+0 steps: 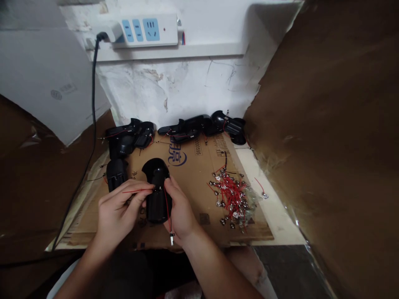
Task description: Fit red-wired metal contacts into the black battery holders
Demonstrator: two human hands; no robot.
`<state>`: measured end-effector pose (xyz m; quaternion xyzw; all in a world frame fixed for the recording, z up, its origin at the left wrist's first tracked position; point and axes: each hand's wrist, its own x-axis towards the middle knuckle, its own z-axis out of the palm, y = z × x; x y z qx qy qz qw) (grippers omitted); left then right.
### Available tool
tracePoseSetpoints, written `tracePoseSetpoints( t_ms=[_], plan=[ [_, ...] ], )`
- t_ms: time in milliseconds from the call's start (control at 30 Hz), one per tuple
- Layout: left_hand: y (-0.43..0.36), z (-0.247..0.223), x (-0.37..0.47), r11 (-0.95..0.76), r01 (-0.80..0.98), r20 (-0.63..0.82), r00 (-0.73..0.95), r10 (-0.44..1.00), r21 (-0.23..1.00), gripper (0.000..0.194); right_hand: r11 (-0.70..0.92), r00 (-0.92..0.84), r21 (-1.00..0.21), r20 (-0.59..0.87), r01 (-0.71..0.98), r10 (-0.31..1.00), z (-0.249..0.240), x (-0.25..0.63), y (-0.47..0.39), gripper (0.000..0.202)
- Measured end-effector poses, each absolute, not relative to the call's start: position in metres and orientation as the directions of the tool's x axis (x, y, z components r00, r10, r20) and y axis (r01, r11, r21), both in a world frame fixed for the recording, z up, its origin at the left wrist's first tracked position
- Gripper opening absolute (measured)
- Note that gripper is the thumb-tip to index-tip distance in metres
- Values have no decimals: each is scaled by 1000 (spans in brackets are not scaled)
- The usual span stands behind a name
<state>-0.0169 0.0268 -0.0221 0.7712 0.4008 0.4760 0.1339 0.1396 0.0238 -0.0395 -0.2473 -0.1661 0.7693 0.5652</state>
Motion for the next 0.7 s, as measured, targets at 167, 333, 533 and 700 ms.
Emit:
tracePoseSetpoints(
  t_ms=[167, 333, 533, 700],
  plan=[
    [26, -20, -14, -643, 508, 634, 223, 740, 573, 22, -266, -206, -550, -170, -792, 964, -37, 139, 24, 27],
    [25, -18, -14, -595, 514, 584, 206, 785, 618, 19, -239, -169, -570, -174, -786, 970, -37, 139, 24, 30],
    [25, -15, -19, -595, 538, 583, 219, 783, 597, 18, -216, -149, -613, -159, -760, 976, -38, 139, 23, 34],
    [24, -12, -21, -648, 513, 573, 324, 753, 562, 23, -182, -105, -661, -156, -728, 982, -41, 138, 23, 42]
  ],
)
